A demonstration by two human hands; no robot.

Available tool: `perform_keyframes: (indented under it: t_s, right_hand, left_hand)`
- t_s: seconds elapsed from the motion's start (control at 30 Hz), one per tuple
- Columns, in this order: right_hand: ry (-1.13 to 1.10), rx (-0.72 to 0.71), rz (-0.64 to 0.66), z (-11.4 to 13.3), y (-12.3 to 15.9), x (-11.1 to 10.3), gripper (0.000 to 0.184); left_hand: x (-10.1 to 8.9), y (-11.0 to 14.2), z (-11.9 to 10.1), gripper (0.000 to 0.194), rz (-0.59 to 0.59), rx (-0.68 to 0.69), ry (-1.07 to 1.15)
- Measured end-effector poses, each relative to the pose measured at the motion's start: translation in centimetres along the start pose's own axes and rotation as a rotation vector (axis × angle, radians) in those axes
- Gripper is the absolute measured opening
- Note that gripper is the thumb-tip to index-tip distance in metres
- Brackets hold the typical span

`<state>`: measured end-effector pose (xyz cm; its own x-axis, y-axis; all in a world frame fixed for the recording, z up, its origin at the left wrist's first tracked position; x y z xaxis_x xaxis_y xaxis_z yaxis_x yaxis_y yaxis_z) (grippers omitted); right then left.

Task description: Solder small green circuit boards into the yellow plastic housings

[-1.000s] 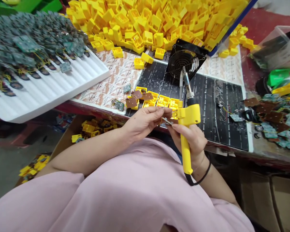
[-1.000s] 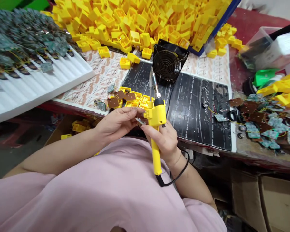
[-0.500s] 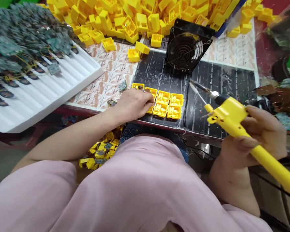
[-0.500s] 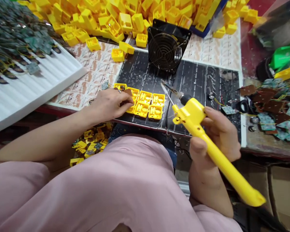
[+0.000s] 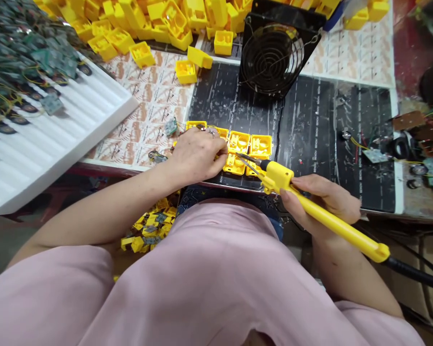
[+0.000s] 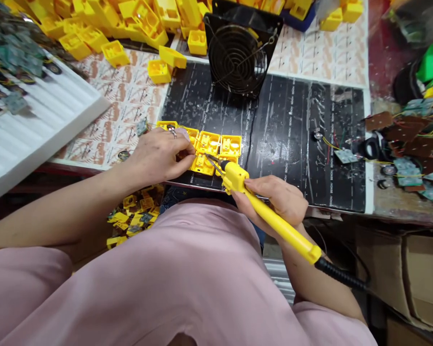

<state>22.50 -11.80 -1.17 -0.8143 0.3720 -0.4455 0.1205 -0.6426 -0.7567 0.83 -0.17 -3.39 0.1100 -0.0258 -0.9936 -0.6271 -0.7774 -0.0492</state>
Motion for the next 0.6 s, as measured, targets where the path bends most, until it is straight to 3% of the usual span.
perform_keyframes:
  t_s: [0.3, 0.47, 0.6]
  right_hand:
    - [-0.036, -0.122, 0.184, 1.0, -1.6, 0.6, 0.024]
    - [-0.025, 0.035, 0.076, 0.1, -1.5, -1.1, 0.018]
    - [-0.056, -0.017, 0.033, 0.0, -1.2, -1.2, 0.02]
  left_hand:
    - [-0.3, -0.3, -0.1, 0.029, 0.082, -0.05, 0.007]
    - [-0.2, -0.5, -0.2, 0.032, 0.131, -0.051, -0.02]
    - [-0.3, -0.6, -0.3, 0.031, 0.158, -0.072, -0.053]
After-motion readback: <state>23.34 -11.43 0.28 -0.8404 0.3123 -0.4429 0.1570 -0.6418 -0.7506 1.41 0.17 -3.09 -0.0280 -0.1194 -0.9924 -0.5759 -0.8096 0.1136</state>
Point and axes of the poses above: each hand's wrist, its own y-axis away from the middle knuckle, its own x-axis out of the palm, z = x × y, the point moved 6 cm from there along -y, towards the middle knuckle, and after that the axes turned 2 degrees about -y, right-handed, at the moved point
